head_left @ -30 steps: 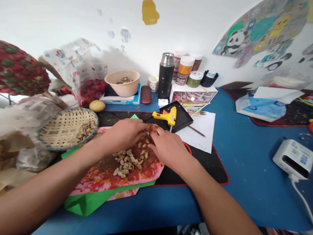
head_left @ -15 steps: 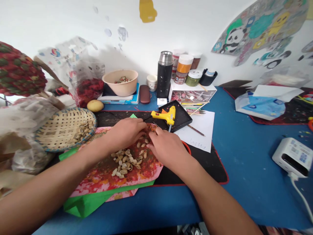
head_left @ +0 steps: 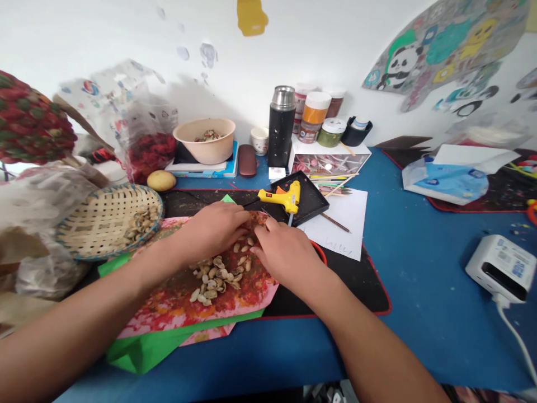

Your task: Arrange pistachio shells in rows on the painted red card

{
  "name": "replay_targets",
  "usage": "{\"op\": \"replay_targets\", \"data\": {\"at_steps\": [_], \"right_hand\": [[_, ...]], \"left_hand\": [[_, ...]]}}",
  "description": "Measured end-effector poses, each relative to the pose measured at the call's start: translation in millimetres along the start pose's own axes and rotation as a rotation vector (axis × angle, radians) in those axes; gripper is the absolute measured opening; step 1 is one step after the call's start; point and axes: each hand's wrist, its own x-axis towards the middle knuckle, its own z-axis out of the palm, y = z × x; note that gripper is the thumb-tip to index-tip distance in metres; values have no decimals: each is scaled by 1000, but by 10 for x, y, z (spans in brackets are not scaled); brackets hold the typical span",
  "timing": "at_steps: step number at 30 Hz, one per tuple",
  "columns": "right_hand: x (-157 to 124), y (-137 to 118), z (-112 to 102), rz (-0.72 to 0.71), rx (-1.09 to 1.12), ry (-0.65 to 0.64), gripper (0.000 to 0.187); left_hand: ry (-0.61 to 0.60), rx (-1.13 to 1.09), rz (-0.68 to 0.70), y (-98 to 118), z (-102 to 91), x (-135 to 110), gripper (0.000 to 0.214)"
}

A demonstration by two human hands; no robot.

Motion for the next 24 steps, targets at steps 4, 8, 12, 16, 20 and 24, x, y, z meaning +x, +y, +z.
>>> {"op": "replay_targets", "data": {"at_steps": [4,8,12,16,20,24], "right_hand": [[0,3,3,0,0,-1,37],[-2,5,8,-2,1,-5,40],[-2,10,19,-3,3,-9,40],[0,16,24,1,8,-9,40],[3,24,15,12,11,-3,36],[12,41,4,24,19,8,34]], "left_hand": [[8,-106,16,-45,-95,-88,19],[74,-179,-60,-180,-221,-279,21],[12,-237,-139,-302,-320,-557,20],[-54,-275,-120,-313,-306,-764,22],[-59,-265,-68,-291,-209,-825,20],[-84,-269,-51,-306,-100,-808,22]]}}
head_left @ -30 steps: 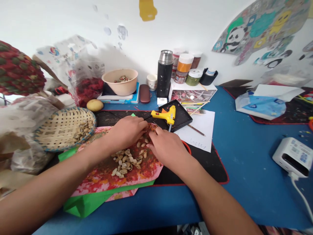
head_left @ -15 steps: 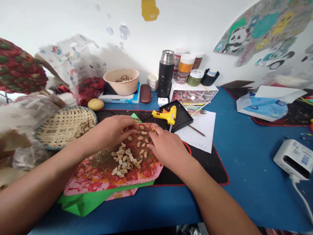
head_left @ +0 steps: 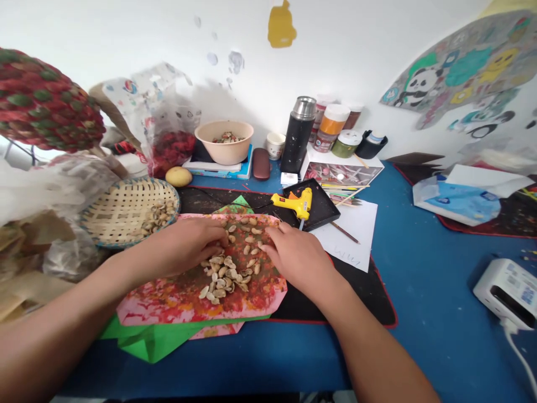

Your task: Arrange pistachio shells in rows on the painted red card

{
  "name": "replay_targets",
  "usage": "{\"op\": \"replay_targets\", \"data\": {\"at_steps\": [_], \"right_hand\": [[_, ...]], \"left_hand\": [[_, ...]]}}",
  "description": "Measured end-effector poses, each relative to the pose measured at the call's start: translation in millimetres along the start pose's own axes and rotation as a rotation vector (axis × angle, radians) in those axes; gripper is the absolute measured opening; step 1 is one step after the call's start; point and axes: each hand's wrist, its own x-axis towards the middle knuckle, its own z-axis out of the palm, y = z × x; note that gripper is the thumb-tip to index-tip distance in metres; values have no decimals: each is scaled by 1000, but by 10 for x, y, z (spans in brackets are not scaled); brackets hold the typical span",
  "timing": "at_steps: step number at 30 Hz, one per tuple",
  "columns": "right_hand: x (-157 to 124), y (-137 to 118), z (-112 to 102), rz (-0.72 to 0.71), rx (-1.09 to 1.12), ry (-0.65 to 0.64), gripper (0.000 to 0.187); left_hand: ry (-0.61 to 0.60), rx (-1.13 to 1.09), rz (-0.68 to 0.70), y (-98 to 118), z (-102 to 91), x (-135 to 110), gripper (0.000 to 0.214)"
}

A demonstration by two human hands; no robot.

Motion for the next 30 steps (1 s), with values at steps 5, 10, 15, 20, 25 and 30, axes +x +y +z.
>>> {"op": "replay_targets", "data": {"at_steps": [5,10,15,20,25,30], "right_hand": [[5,18,-18,12,29,48,36],[2,11,1,3,73,131,34],[9,35,49,-9,116,223,30],[17,70,89,-6,143,275,28],[29,74,141,-33,161,286,25],[39,76,178,-68,170,300,26]], "left_hand": [[44,28,8,-14,38,12,17],[191,144,18,112,33,46,14],[172,256,110,253,166,155,11],[143,228,119,267,209,124,15],[59,88,95,254,75,18,17],[62,90,57,268,123,64,11]]}}
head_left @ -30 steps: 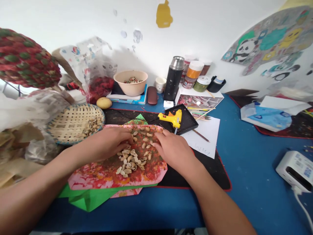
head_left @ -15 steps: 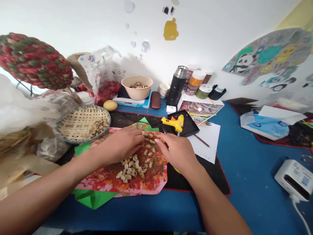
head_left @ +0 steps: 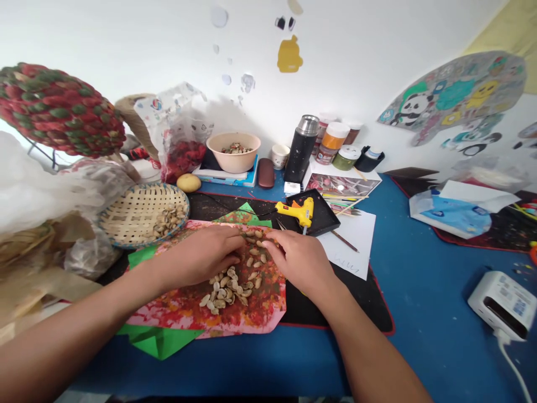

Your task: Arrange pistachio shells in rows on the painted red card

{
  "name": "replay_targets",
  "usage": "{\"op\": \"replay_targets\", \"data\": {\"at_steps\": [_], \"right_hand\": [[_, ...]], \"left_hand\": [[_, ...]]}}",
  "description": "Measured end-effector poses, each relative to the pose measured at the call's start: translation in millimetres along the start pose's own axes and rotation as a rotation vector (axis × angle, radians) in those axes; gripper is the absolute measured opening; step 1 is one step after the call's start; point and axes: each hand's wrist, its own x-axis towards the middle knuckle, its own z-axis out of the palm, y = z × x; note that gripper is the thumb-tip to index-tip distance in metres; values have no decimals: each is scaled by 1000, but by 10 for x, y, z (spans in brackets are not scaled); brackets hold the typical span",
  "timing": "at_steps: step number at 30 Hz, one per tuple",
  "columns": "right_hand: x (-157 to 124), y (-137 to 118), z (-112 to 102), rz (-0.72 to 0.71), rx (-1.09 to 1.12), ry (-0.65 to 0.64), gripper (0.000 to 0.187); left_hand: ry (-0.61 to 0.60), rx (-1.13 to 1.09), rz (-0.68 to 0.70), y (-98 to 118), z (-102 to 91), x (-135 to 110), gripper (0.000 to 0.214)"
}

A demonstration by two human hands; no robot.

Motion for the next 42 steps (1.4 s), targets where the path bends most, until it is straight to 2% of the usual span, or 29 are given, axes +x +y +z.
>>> {"op": "replay_targets", "data": {"at_steps": [4,7,11,18,25,31,35,42], "right_hand": [[-10,15,14,-11,-1,21,27],[-20,25,29,-20,5,31,29],[-21,35,54,-46,27,39,29],[-19,63,87,-69,68,55,30],[-7,75,170,-88,142,84,25],[55,132,222,-54,243,148,24],[109,130,201,-30,317,205,25],[233,85,52,-46,365,248,27]], "left_hand": [[34,6,-8,3,45,61,12],[85,-22,-3,-51,-17,73,11],[147,80,-80,-168,-105,103,14],[59,182,-145,-168,-27,218,19],[84,87,-185,-155,-41,288,14],[31,-1,-175,-145,-71,308,14],[21,-14,-157,-183,-9,358,15],[94,0,-197,-223,93,410,10]]}}
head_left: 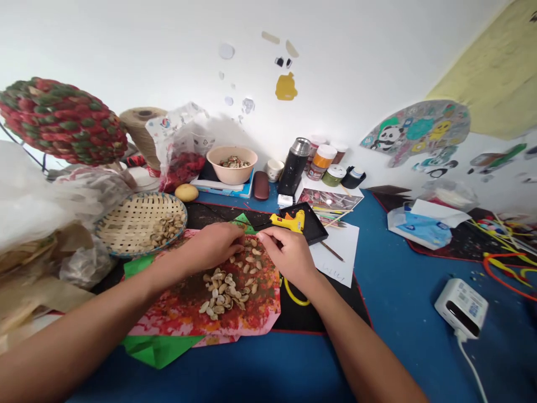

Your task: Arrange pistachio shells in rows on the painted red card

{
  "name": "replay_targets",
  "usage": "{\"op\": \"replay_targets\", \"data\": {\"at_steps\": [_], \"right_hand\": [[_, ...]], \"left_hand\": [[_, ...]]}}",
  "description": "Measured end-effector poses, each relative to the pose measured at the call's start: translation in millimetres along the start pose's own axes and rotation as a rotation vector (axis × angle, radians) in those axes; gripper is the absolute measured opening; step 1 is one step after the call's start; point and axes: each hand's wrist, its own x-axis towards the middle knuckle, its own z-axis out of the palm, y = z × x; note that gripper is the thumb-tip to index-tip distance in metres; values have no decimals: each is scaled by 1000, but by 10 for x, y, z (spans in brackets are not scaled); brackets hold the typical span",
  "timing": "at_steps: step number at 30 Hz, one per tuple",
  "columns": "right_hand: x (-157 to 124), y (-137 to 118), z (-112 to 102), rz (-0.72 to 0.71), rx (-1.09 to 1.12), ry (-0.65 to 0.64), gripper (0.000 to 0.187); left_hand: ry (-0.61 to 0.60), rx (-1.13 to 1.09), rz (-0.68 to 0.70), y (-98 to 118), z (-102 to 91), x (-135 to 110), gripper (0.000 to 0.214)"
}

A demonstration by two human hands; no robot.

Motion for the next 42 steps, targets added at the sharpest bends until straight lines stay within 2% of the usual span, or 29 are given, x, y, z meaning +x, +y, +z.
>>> {"op": "replay_targets", "data": {"at_steps": [3,6,10,13,17,25,42], "right_hand": [[85,10,-36,-11,-13,20,25],[141,80,-12,-21,-25,61,28],[97,227,61,-21,-26,119,37],[7,296,48,-61,-22,115,34],[-58,284,5,-91,-37,125,37],[-41,283,57,-142,-102,78,33],[-25,308,86,-155,-185,11,30]], "left_hand": [[23,-10,-8,15,-15,4,9],[39,-42,-13,7,-119,-33,10],[39,-87,-26,-70,-335,-221,17],[1,-106,-42,-120,-417,-406,17],[-28,-72,-89,-120,-343,-545,16],[-13,-14,-122,-152,-148,-543,6],[-49,-182,-71,-76,-104,-501,11]]}}
